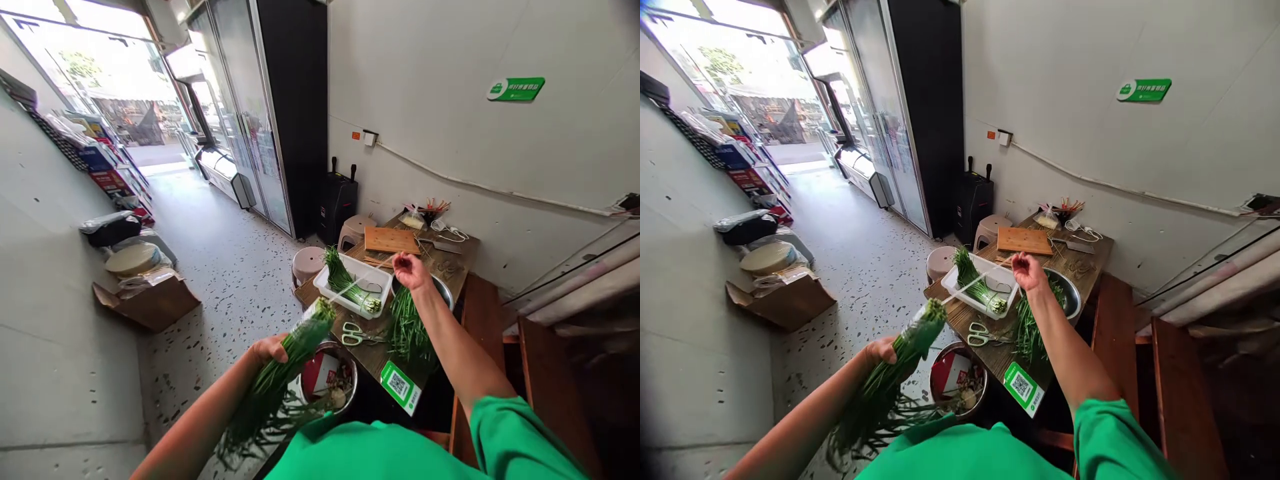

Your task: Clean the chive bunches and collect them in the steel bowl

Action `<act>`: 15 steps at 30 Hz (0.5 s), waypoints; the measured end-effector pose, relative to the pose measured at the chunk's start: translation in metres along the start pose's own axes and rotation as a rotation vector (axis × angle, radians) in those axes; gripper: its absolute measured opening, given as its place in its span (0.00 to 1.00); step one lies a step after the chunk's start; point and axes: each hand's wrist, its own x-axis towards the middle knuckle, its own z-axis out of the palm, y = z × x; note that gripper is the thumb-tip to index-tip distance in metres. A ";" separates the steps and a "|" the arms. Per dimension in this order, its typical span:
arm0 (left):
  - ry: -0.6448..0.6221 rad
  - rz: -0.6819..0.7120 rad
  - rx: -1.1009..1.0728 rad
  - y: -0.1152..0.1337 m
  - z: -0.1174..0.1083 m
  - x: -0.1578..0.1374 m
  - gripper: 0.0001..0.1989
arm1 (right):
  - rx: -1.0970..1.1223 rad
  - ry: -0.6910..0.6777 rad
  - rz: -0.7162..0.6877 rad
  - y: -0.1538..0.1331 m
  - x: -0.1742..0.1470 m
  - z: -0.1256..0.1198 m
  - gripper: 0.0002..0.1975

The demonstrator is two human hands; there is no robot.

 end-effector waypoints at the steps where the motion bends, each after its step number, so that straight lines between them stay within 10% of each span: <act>1: -0.005 -0.052 0.022 -0.006 -0.001 -0.003 0.29 | 0.028 0.009 -0.013 -0.004 0.004 0.008 0.12; 8: 0.004 -0.111 -0.069 -0.049 -0.014 -0.030 0.28 | 0.277 -0.133 -0.144 -0.059 0.004 0.044 0.10; 15: -0.043 -0.006 -0.150 -0.073 -0.040 -0.067 0.32 | 0.421 -0.054 -0.259 -0.072 -0.005 -0.013 0.11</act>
